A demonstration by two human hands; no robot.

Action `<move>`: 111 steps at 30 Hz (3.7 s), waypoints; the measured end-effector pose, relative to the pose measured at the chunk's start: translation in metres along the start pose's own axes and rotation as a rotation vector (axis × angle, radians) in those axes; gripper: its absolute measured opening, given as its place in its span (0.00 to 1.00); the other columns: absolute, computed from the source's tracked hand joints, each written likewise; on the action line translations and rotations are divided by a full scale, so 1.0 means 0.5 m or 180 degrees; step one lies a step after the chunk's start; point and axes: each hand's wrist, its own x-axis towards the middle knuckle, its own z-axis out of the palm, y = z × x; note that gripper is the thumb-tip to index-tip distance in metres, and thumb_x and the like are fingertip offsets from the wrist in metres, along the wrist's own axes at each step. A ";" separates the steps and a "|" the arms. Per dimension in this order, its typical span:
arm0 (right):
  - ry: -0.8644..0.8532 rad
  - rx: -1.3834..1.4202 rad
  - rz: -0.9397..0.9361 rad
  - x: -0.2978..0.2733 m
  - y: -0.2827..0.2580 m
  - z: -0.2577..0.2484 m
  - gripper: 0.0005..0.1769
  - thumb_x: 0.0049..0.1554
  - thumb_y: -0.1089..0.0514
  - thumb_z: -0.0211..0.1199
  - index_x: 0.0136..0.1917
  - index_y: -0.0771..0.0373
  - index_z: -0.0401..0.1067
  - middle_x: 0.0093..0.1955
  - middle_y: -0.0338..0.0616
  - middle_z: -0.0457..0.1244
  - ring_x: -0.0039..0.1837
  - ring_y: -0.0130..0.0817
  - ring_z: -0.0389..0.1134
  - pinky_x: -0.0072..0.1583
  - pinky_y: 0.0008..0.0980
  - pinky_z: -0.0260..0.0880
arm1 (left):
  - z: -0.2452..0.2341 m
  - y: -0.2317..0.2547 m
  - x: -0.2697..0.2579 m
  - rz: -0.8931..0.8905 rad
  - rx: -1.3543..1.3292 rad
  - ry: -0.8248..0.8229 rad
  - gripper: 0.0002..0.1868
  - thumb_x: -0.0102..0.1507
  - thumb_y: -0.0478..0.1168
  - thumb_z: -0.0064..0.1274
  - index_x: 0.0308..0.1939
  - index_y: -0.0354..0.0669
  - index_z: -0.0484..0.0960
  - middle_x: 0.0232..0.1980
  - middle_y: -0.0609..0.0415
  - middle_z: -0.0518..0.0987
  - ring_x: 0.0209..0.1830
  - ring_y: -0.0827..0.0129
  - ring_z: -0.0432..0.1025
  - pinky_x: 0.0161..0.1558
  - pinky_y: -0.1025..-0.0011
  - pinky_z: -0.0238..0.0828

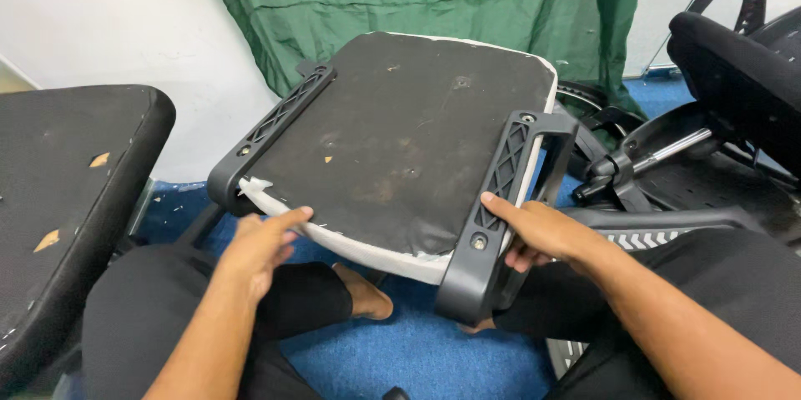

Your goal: The person uses a screwdriver to remove screws from the underside of an office chair seat, detaching the seat from the gas lift mechanism. They then flip the seat and continue removing screws from the side frame.

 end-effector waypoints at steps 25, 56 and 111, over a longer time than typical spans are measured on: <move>0.0512 -0.0493 0.0011 -0.074 -0.006 0.020 0.49 0.55 0.21 0.45 0.43 0.70 0.82 0.36 0.55 0.73 0.39 0.43 0.75 0.48 0.38 0.74 | -0.441 0.121 0.196 0.1338 0.1457 0.1857 0.24 0.61 0.44 0.68 0.56 0.33 0.84 0.46 0.42 0.82 0.45 0.60 0.76 0.45 0.64 0.73; 0.2135 -0.1111 -0.0672 -0.070 -0.118 0.058 0.19 0.55 0.43 0.67 0.47 0.59 0.83 0.37 0.45 0.70 0.40 0.40 0.71 0.47 0.36 0.71 | -0.750 0.120 0.430 -0.0039 0.0000 0.0992 0.05 0.68 0.33 0.53 0.45 0.33 0.81 0.41 0.53 0.81 0.34 0.74 0.77 0.37 0.81 0.78; 0.2489 0.0063 -0.3633 -0.304 -0.160 0.053 0.41 0.51 0.55 0.82 0.71 0.56 0.61 0.37 0.35 0.65 0.37 0.17 0.63 0.37 0.17 0.61 | 0.226 0.015 -0.260 0.2000 0.0008 -0.2155 0.14 0.56 0.31 0.64 0.46 0.34 0.89 0.40 0.50 0.89 0.39 0.74 0.82 0.46 0.77 0.79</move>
